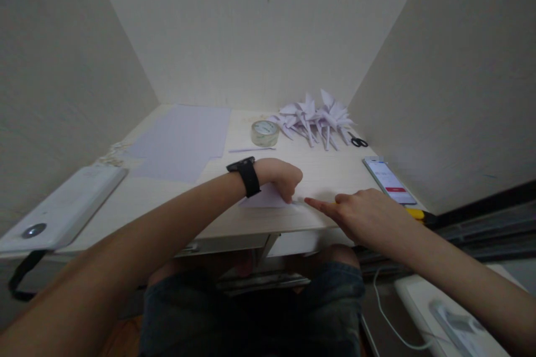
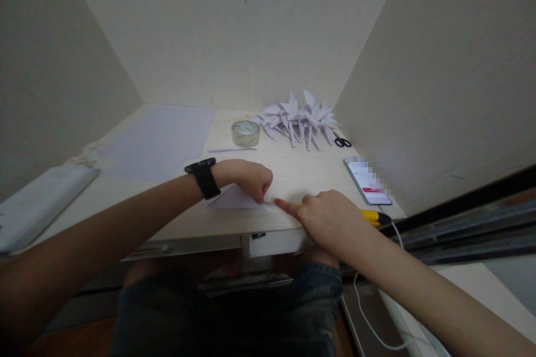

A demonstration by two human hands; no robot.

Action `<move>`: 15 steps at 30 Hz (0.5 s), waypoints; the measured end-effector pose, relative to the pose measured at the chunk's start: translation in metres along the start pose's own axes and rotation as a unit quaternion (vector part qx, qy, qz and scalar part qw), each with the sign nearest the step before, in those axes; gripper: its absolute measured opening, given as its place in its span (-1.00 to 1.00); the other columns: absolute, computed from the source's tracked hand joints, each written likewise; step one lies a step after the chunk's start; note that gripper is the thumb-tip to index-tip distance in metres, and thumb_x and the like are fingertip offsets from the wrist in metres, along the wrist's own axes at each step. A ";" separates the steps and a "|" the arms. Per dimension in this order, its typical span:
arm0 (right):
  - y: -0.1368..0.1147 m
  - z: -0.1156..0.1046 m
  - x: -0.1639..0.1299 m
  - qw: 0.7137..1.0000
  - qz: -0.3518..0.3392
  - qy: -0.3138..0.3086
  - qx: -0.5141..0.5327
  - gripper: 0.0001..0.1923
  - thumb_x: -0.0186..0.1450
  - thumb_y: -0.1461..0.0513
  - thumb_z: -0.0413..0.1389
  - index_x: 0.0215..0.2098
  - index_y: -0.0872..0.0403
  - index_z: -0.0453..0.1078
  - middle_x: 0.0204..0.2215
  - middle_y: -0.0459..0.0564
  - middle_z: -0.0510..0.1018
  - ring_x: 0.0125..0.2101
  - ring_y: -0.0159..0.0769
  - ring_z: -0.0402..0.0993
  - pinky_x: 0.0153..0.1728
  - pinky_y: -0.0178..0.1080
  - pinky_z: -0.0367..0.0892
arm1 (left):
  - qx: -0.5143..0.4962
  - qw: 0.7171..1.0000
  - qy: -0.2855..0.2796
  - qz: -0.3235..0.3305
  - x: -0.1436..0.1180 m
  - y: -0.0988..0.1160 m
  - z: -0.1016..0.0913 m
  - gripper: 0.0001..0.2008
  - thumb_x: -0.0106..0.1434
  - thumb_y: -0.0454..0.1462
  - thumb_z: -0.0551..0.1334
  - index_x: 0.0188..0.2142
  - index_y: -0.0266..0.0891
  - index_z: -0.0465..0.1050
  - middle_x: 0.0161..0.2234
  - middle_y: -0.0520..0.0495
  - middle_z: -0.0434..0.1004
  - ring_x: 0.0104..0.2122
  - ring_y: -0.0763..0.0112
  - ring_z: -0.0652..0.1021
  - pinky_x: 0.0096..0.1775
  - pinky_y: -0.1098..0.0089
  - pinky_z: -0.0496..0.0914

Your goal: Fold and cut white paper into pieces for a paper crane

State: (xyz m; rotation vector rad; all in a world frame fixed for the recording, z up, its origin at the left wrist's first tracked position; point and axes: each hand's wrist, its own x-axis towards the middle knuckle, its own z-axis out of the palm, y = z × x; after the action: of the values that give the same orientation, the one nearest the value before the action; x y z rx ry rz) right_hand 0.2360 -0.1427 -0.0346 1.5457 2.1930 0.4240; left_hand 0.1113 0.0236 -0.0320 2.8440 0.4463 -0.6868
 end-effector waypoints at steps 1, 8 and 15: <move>0.000 0.001 0.000 1.000 -0.001 0.002 -0.001 -0.38 0.34 0.32 -0.04 0.35 -0.12 0.08 -0.51 -0.04 0.56 -0.60 -0.32 0.43 -0.57 -0.31 0.08 | -0.003 1.000 -0.008 0.002 0.001 0.000 -0.001 -0.76 0.04 -0.23 0.34 -0.30 -0.32 0.64 -0.43 -0.15 0.61 -0.46 0.29 0.48 -0.32 0.30 0.37; 0.000 0.006 -0.001 1.000 -0.002 0.007 -0.003 -0.37 0.34 0.29 -0.01 0.36 -0.12 0.04 -0.50 -0.03 0.56 -0.57 -0.31 0.47 -0.57 -0.32 0.04 | -0.063 0.995 -0.050 0.056 0.015 -0.021 0.008 -0.75 0.08 -0.28 0.27 -0.25 -0.35 0.60 -0.43 -0.09 0.57 -0.49 0.36 0.42 -0.44 0.36 0.30; 0.000 0.007 -0.001 1.000 -0.003 0.003 0.002 -0.35 0.33 0.32 -0.02 0.36 -0.15 0.04 -0.50 -0.07 0.55 -0.58 -0.28 0.47 -0.60 -0.30 0.05 | -0.128 0.987 -0.039 0.093 0.018 -0.034 0.019 -0.81 0.09 -0.27 0.24 -0.31 -0.29 0.55 -0.44 0.00 0.53 -0.48 0.43 0.40 -0.44 0.42 0.28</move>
State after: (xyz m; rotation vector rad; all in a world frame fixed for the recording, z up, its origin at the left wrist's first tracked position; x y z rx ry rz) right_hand 0.2401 -0.1432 -0.0401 1.5416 2.2045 0.4221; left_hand 0.1077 0.0550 -0.0606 2.5658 0.2327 -0.6516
